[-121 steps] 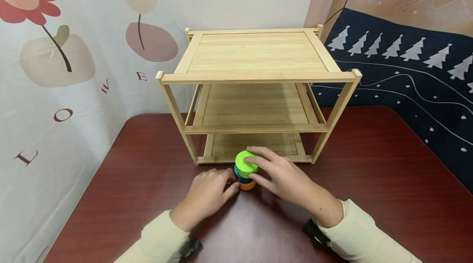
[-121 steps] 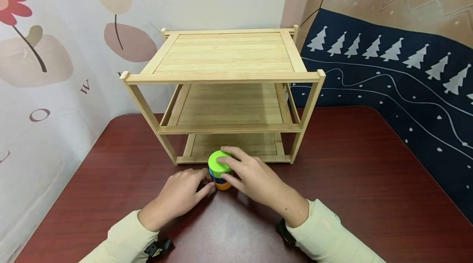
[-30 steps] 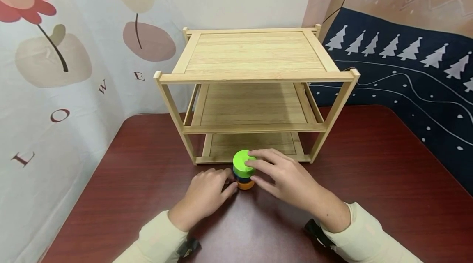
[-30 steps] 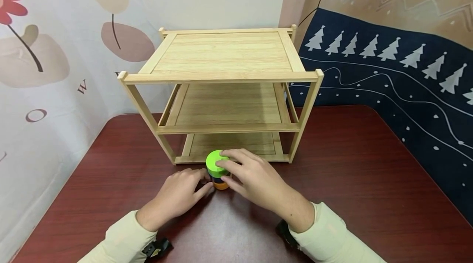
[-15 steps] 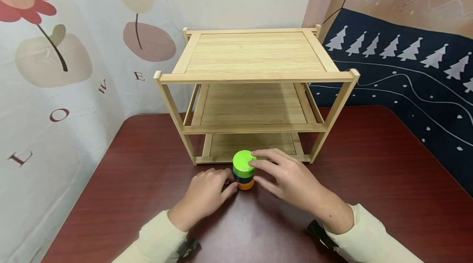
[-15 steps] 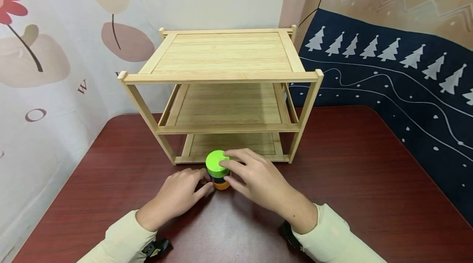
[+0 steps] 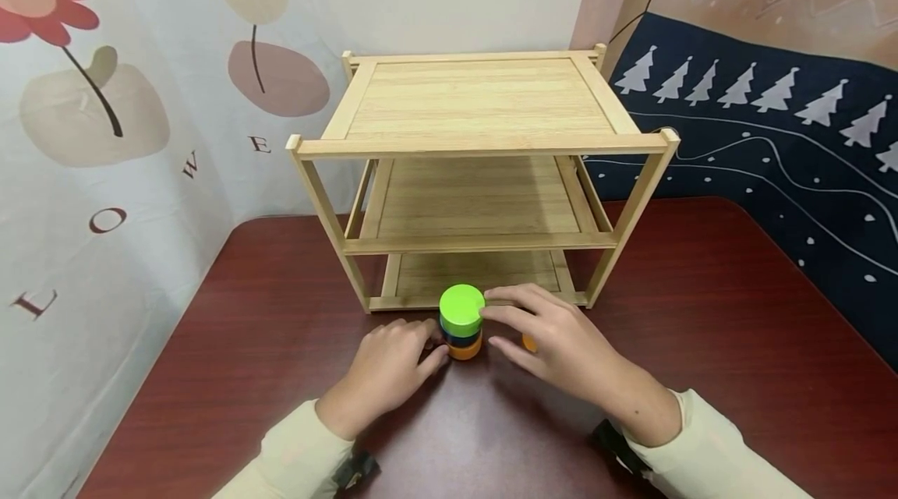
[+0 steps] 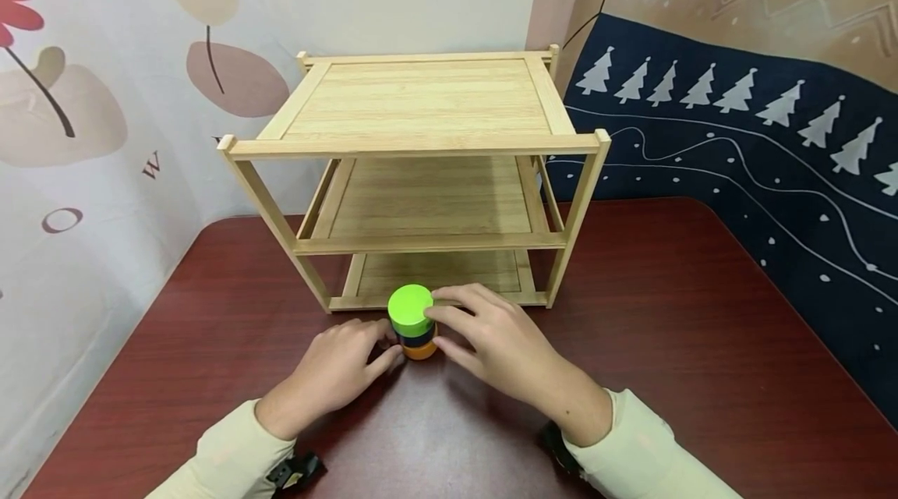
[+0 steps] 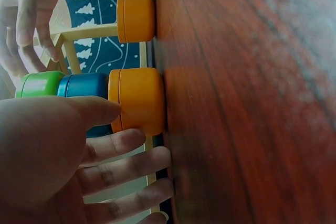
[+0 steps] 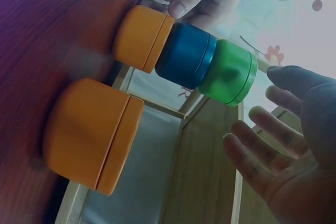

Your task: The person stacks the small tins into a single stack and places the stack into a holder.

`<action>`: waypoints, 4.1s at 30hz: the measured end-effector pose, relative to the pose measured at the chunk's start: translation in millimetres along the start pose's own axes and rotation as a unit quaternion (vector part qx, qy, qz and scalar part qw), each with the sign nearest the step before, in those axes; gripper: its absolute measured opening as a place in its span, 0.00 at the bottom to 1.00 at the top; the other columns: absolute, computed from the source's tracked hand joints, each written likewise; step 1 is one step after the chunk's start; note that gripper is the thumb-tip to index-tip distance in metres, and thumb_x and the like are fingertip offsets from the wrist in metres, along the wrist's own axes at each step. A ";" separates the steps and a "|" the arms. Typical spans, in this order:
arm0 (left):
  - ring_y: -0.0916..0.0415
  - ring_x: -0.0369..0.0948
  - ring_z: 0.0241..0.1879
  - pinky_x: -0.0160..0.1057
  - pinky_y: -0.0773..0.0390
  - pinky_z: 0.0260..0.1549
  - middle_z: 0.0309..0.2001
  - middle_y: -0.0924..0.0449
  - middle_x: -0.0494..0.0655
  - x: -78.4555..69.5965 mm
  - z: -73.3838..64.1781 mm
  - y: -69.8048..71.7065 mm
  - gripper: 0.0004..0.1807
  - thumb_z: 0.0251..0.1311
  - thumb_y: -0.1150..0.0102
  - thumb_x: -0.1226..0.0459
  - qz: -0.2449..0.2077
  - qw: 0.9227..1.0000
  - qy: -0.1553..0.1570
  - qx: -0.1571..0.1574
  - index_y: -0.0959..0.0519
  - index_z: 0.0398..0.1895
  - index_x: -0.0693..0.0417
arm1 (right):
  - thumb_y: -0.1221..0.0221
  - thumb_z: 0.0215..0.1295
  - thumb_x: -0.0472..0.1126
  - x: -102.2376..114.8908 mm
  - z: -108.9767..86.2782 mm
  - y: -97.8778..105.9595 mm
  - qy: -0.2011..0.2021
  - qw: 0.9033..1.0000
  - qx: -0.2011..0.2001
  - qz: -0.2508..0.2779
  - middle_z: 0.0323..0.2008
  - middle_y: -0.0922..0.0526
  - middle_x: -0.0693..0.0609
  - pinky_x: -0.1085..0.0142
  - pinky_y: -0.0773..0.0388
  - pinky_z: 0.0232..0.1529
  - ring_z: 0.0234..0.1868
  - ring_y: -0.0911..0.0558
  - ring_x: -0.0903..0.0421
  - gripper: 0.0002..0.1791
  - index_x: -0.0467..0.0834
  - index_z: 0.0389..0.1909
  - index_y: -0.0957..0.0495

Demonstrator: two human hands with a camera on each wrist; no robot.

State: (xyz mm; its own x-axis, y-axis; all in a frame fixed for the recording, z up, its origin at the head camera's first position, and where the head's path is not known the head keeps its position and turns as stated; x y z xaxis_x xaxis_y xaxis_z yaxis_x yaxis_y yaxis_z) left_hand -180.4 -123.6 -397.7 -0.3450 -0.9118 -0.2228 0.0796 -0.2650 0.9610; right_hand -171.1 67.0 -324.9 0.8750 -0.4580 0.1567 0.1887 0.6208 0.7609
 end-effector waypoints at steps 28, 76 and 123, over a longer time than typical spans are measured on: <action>0.23 0.42 0.30 0.46 0.22 0.30 0.27 0.19 0.36 -2.4 -1.6 3.0 0.10 0.62 0.35 0.51 0.006 1.000 -0.004 -0.011 0.20 0.33 0.44 | 0.25 0.51 0.40 -14.8 -24.0 -2.9 -0.019 0.999 0.030 -0.014 0.52 0.17 0.51 0.57 0.18 0.49 0.53 0.17 0.54 0.21 0.47 0.48 0.16; 0.23 0.41 0.31 0.47 0.22 0.31 0.29 0.18 0.34 -0.1 -0.4 1.0 0.08 0.63 0.36 0.50 -0.004 1.000 0.007 0.003 0.20 0.34 0.41 | 0.26 0.53 0.43 -42.1 -47.8 -13.2 -0.083 0.982 0.163 -0.038 0.49 0.16 0.52 0.55 0.18 0.50 0.52 0.17 0.53 0.16 0.50 0.44 0.15; 0.23 0.41 0.31 0.46 0.23 0.30 0.28 0.19 0.34 1.3 -0.5 -0.5 0.09 0.63 0.36 0.49 -0.006 1.000 0.004 -0.004 0.20 0.34 0.41 | 0.25 0.50 0.37 -42.0 -50.2 -13.0 -0.062 0.983 0.172 -0.012 0.49 0.16 0.52 0.63 0.17 0.41 0.46 0.14 0.56 0.17 0.48 0.43 0.14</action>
State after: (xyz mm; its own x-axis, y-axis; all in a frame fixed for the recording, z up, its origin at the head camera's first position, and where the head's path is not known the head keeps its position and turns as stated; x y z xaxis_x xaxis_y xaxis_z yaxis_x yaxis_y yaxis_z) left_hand -180.5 -124.8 -398.6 -0.3381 -0.9109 -0.2364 0.0828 -0.2790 0.9567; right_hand -188.0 110.1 -373.0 0.8066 -0.5574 0.1965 0.0275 0.3675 0.9296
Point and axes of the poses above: each hand's wrist, its own z-axis towards the middle knuckle, its own y-axis out of the back of the hand, x = y × z, the point moved 6 cm from there along z, towards the middle knuckle
